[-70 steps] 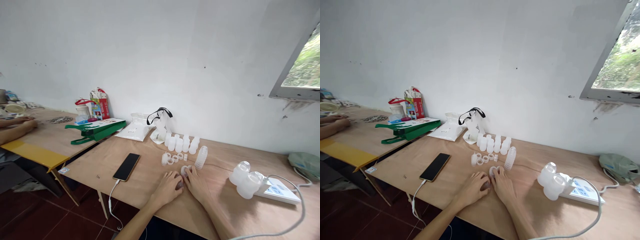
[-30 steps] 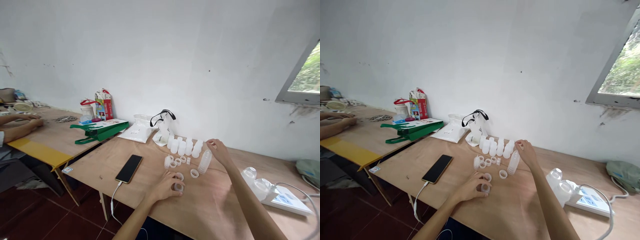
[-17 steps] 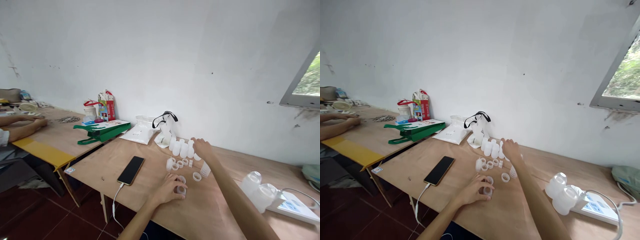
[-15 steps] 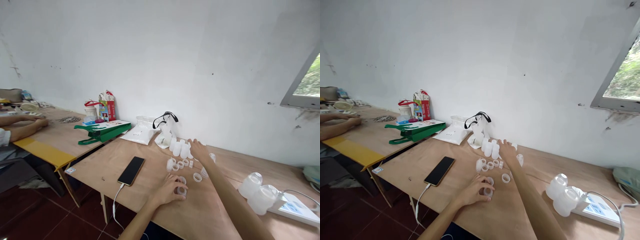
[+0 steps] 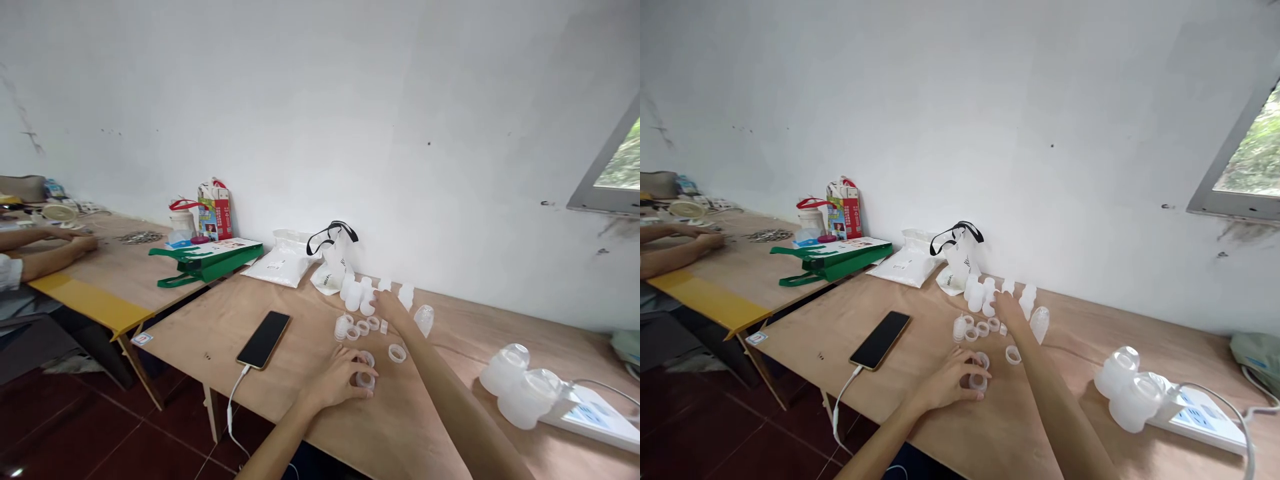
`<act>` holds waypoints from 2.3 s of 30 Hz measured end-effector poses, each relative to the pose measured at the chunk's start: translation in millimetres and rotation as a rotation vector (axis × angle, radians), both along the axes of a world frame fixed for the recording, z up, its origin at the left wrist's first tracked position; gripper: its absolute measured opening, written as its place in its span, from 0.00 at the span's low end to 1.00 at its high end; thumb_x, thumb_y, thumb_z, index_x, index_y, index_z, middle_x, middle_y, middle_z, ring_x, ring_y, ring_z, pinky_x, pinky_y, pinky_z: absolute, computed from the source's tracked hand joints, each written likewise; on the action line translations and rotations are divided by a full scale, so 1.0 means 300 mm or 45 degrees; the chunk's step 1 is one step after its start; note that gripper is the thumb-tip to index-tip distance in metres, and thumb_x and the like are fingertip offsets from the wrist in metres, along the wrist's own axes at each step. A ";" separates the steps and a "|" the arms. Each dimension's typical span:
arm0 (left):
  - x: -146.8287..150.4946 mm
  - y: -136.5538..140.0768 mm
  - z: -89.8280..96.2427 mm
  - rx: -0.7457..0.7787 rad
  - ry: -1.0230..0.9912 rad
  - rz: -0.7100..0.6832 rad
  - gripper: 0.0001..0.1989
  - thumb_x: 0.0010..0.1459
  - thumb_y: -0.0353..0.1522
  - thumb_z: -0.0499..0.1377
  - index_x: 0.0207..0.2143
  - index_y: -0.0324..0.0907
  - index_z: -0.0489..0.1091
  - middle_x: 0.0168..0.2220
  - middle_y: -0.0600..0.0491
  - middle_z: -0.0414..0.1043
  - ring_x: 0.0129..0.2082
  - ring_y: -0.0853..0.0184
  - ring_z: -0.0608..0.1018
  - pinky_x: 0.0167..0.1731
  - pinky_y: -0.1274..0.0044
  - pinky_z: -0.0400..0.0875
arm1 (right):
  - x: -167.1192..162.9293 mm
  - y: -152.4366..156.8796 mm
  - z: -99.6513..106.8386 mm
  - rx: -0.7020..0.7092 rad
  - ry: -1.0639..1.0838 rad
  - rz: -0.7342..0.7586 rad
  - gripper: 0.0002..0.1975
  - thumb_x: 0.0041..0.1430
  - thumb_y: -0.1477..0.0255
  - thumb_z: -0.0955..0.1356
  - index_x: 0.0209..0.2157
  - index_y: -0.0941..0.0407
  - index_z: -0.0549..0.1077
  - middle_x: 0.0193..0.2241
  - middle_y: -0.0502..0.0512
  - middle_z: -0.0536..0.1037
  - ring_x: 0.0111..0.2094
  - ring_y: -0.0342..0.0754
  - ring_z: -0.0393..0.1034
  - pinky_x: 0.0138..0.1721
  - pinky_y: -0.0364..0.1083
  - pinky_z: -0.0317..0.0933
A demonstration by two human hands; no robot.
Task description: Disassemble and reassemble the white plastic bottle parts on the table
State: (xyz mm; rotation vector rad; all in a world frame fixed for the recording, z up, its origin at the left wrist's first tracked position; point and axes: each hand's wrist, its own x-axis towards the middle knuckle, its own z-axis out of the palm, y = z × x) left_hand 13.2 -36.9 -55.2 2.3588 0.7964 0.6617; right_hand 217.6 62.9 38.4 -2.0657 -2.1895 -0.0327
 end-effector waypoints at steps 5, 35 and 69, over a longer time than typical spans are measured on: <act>-0.003 -0.001 0.003 0.025 0.005 -0.001 0.19 0.56 0.38 0.73 0.50 0.55 0.79 0.52 0.52 0.71 0.56 0.56 0.71 0.64 0.62 0.54 | -0.003 -0.133 0.048 0.203 0.109 0.122 0.14 0.75 0.64 0.60 0.47 0.55 0.74 0.45 0.59 0.76 0.41 0.51 0.74 0.43 0.51 0.69; 0.003 -0.019 0.033 0.023 0.051 0.060 0.16 0.54 0.37 0.74 0.45 0.49 0.77 0.47 0.52 0.69 0.51 0.57 0.71 0.56 0.66 0.63 | 0.178 -0.472 -0.143 0.215 0.608 0.694 0.13 0.69 0.59 0.64 0.34 0.51 0.70 0.40 0.54 0.72 0.37 0.50 0.71 0.38 0.48 0.69; 0.002 -0.023 0.042 0.035 0.071 0.043 0.16 0.57 0.37 0.72 0.46 0.49 0.76 0.48 0.51 0.68 0.52 0.56 0.70 0.57 0.64 0.62 | 0.133 -0.474 -0.218 0.544 0.649 0.630 0.13 0.69 0.60 0.65 0.34 0.52 0.76 0.46 0.58 0.73 0.37 0.49 0.71 0.38 0.50 0.69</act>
